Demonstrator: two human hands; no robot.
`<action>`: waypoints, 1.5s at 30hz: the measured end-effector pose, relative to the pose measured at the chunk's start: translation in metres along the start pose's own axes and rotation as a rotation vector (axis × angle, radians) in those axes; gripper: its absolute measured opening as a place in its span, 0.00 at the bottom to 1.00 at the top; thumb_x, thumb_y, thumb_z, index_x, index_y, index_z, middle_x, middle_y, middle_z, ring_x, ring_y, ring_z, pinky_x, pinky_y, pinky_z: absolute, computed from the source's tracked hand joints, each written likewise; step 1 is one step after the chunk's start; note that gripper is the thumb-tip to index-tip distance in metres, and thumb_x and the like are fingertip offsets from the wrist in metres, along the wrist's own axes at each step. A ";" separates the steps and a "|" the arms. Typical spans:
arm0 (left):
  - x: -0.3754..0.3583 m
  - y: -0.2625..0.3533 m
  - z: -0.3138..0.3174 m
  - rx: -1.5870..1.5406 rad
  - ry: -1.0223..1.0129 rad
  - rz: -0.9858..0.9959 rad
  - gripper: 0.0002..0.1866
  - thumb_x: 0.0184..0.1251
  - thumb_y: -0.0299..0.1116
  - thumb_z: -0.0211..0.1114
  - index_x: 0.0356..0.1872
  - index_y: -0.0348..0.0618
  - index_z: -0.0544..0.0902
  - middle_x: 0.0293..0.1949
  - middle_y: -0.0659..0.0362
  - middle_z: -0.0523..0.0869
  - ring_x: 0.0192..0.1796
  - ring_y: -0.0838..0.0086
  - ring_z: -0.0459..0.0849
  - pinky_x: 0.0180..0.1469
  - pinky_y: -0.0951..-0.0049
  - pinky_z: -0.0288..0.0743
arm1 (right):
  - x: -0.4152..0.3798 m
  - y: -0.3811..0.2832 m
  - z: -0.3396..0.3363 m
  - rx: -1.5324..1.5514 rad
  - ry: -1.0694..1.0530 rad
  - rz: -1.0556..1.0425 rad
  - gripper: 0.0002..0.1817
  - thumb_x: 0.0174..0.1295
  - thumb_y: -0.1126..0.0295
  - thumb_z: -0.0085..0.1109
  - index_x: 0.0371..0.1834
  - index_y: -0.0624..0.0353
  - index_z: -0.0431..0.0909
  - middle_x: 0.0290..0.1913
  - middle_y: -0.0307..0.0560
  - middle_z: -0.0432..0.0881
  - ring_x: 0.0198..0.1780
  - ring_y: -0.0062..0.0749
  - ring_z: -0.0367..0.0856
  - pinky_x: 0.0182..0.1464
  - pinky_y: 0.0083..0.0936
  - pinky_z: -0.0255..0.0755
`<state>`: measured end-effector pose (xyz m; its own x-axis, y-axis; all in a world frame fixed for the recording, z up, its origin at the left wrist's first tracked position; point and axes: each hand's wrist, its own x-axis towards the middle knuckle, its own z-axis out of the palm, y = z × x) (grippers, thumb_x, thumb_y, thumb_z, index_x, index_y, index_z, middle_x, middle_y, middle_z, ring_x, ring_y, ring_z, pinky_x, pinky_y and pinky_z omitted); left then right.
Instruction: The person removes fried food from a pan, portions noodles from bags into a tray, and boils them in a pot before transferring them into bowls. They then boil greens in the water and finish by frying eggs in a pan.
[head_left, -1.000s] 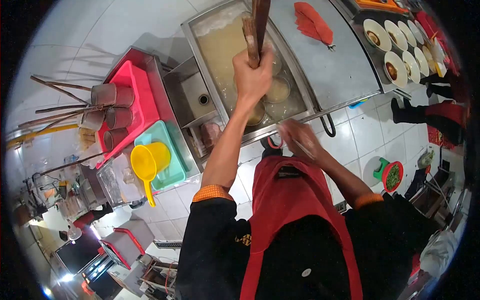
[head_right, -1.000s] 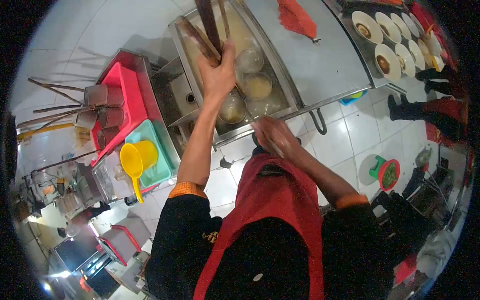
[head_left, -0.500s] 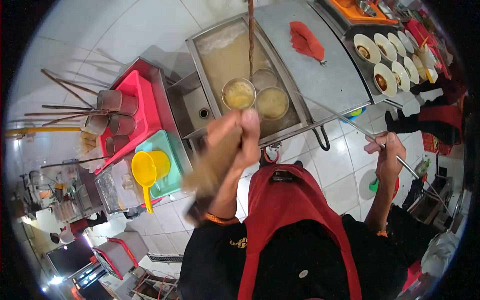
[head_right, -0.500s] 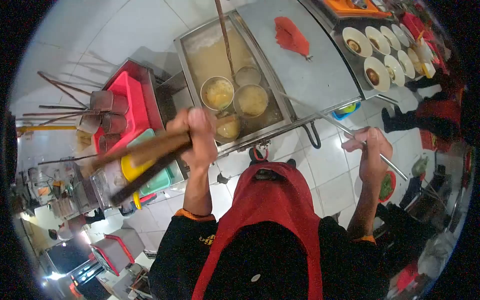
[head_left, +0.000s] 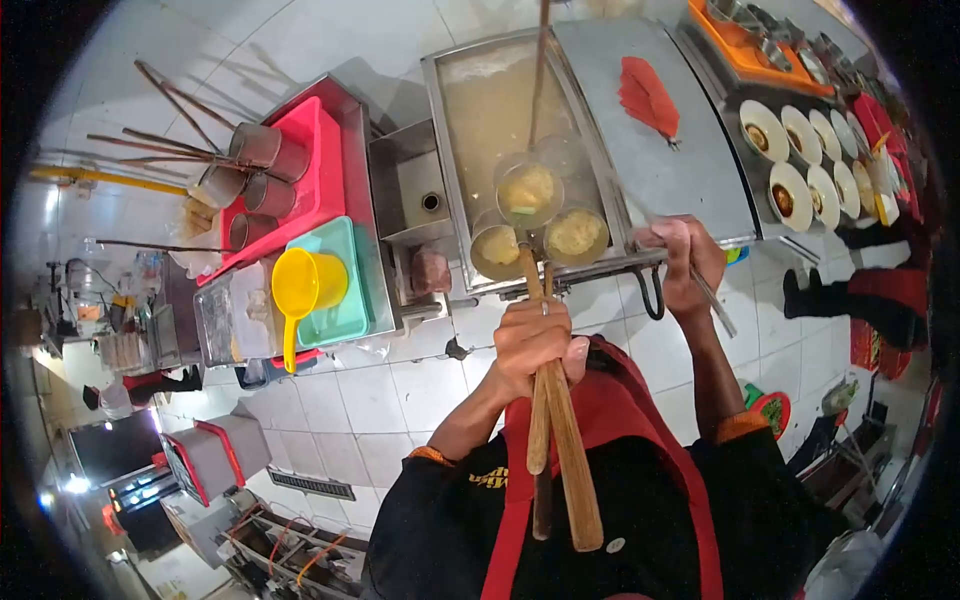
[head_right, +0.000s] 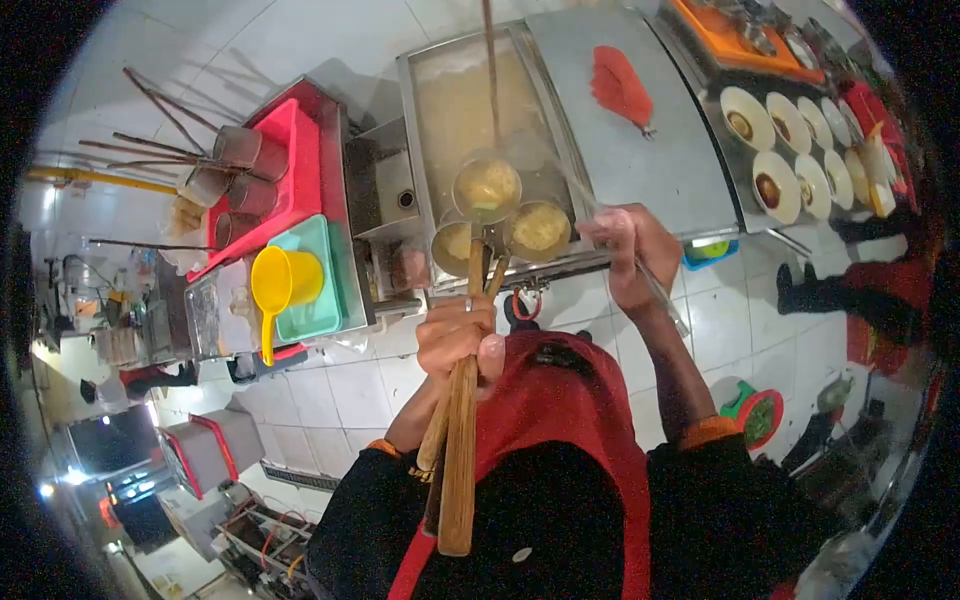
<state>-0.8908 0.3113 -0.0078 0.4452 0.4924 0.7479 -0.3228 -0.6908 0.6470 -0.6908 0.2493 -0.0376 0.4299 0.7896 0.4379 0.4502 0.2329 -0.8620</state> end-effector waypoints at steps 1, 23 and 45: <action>0.002 -0.002 -0.001 -0.009 0.033 0.000 0.17 0.51 0.20 0.59 0.10 0.42 0.63 0.10 0.59 0.63 0.11 0.69 0.63 0.16 0.71 0.57 | 0.012 -0.007 0.000 -0.056 -0.064 0.085 0.17 0.69 0.67 0.43 0.31 0.68 0.78 0.27 0.48 0.81 0.28 0.26 0.81 0.33 0.21 0.74; 0.015 -0.049 -0.067 -0.197 0.087 -0.195 0.16 0.65 0.34 0.57 0.17 0.44 0.68 0.16 0.56 0.66 0.21 0.61 0.71 0.25 0.64 0.60 | 0.324 -0.087 0.531 0.264 -0.790 -0.388 0.17 0.61 0.60 0.57 0.25 0.63 0.75 0.21 0.48 0.78 0.26 0.25 0.81 0.30 0.25 0.73; -0.052 0.008 0.084 0.313 -0.149 0.260 0.16 0.45 0.38 0.72 0.16 0.45 0.72 0.23 0.61 0.75 0.28 0.66 0.78 0.34 0.70 0.75 | -0.007 0.004 0.060 0.309 -0.846 1.240 0.14 0.65 0.64 0.47 0.23 0.58 0.68 0.17 0.39 0.70 0.15 0.26 0.68 0.18 0.25 0.66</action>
<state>-0.8465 0.2356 -0.0536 0.5057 0.2153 0.8354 -0.1811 -0.9203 0.3468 -0.7386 0.2788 -0.0591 -0.2051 0.6267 -0.7518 -0.0660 -0.7752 -0.6282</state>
